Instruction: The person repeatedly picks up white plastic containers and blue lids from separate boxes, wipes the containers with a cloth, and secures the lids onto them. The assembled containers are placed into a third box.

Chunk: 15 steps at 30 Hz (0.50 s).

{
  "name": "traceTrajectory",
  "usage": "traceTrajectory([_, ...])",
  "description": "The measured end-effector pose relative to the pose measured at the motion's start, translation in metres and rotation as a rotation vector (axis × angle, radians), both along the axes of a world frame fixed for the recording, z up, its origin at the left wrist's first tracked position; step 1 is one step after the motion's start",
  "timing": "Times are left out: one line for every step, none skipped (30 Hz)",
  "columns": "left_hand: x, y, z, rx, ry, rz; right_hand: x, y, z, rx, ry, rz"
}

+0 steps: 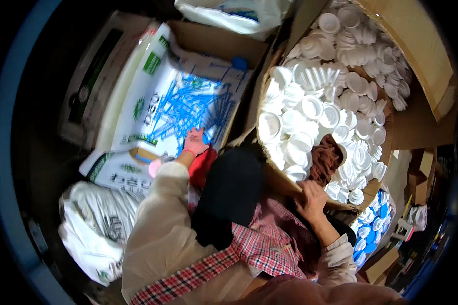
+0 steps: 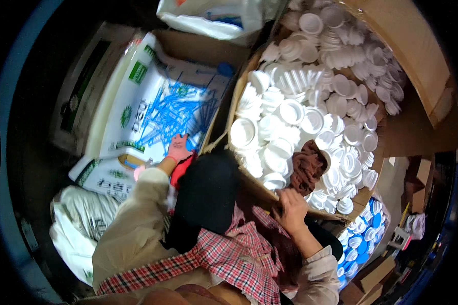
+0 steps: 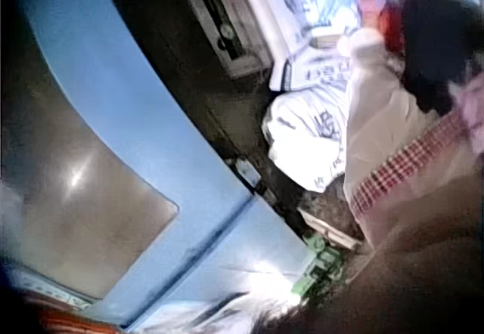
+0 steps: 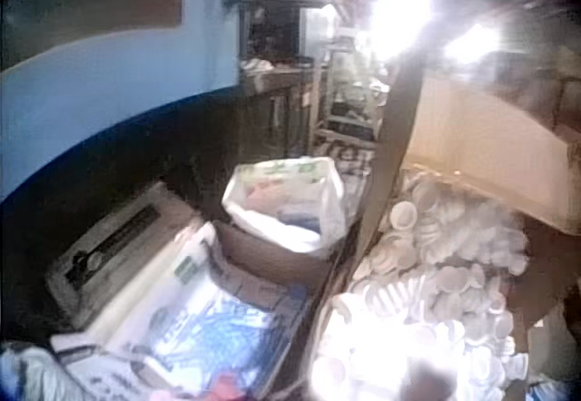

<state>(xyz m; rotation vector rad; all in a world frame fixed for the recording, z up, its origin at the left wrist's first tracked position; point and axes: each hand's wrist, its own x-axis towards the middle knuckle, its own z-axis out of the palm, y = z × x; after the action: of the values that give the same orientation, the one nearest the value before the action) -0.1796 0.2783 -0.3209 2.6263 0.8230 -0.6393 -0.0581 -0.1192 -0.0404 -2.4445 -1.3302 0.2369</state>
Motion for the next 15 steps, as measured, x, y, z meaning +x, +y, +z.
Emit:
traceTrajectory([0.013, 0.01, 0.001, 0.04, -0.084, 0.107, 0.004, 0.002, 0.002, -0.021, 0.005, 0.002])
traceTrajectory([0.035, 0.023, 0.009, -0.014, -0.21, 0.136, 0.005, 0.003, -0.001, -0.008, -0.017, 0.005])
traceTrajectory([0.064, 0.038, 0.018, -0.04, -0.29, 0.078, 0.008, 0.004, -0.003, 0.002, -0.041, 0.012])
traceTrajectory([0.098, 0.047, 0.029, -0.057, -0.341, 0.005, 0.008, 0.002, -0.004, -0.001, -0.045, 0.003])
traceTrajectory([0.133, 0.054, 0.038, -0.107, -0.378, -0.015, 0.008, 0.003, -0.004, -0.005, -0.05, 0.003])
traceTrajectory([0.165, 0.064, 0.031, -0.075, -0.386, -0.059, 0.009, 0.004, -0.001, -0.025, -0.046, 0.012])
traceTrajectory([0.2, 0.069, 0.029, -0.027, -0.325, -0.107, 0.011, 0.003, -0.001, -0.016, -0.027, 0.024])
traceTrajectory([0.234, 0.071, 0.029, -0.078, -0.287, -0.105, 0.008, -0.001, -0.003, -0.034, -0.016, 0.008])
traceTrajectory([0.271, 0.072, 0.028, -0.129, -0.246, -0.111, 0.003, -0.005, -0.005, -0.052, -0.003, -0.017])
traceTrajectory([0.29, 0.108, -0.008, -0.167, -0.24, -0.112, 0.014, 0.001, 0.0, -0.033, -0.009, 0.039])
traceTrajectory([0.302, 0.142, -0.043, -0.197, -0.235, -0.113, 0.026, 0.005, -0.001, -0.007, -0.014, 0.096])
traceTrajectory([0.32, 0.151, -0.056, -0.233, -0.201, -0.096, 0.028, 0.003, -0.008, -0.014, -0.039, 0.105])
traceTrajectory([0.342, 0.146, -0.058, -0.249, -0.167, -0.096, 0.025, 0.001, -0.006, -0.059, -0.063, 0.087])
traceTrajectory([0.356, 0.145, -0.062, -0.253, -0.135, -0.08, 0.025, 0.001, -0.006, -0.067, -0.057, 0.084])
traceTrajectory([0.366, 0.145, -0.065, -0.253, -0.117, -0.076, 0.022, 0.0, -0.006, -0.074, -0.041, 0.078])
